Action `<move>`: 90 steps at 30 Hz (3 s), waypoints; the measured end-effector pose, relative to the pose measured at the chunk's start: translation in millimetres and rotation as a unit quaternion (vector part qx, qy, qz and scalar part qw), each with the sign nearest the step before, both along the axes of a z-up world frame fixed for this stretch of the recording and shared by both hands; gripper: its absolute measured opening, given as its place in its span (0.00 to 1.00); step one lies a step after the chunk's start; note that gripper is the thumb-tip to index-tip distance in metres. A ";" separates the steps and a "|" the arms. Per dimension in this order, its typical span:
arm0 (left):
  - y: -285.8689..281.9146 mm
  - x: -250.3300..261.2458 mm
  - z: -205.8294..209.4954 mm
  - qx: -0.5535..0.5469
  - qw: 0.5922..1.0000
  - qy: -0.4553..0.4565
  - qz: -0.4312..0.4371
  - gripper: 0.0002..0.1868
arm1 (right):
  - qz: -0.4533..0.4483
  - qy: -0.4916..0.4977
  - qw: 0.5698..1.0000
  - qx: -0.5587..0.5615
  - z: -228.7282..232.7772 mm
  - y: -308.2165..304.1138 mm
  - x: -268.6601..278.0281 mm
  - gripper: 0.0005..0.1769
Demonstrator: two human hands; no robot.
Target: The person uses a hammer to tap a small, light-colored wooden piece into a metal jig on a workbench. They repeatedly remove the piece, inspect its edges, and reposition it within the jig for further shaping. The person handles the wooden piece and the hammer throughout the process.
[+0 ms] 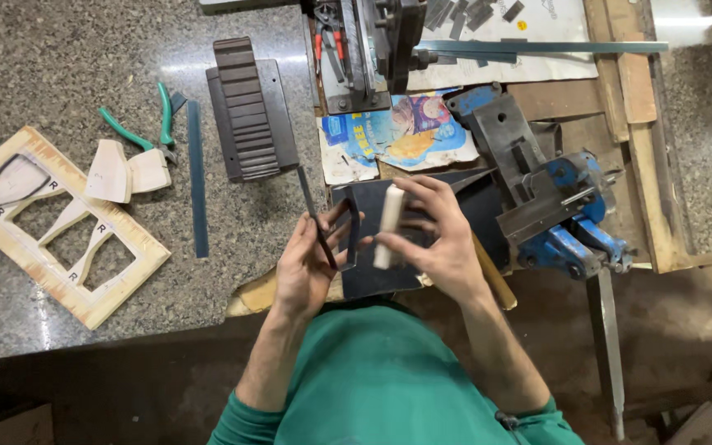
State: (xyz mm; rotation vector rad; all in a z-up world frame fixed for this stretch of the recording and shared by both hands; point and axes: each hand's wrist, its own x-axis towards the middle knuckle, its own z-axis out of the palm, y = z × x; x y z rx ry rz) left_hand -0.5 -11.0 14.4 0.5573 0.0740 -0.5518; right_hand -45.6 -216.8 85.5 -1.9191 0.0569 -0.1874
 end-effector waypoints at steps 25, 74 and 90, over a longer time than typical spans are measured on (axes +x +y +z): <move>-0.7 -14.7 27.2 0.067 0.995 -0.066 -0.035 0.10 | -0.034 -0.087 0.972 -0.214 29.3 50.7 -11.8 0.42; 23.6 -30.2 60.2 0.300 0.919 -0.234 -0.106 0.20 | -0.011 0.006 0.934 0.356 -54.9 -37.7 -77.6 0.27; 15.7 -22.1 70.9 0.356 0.878 -0.287 -0.142 0.22 | -0.027 0.005 0.960 0.280 -52.1 -39.9 -88.8 0.29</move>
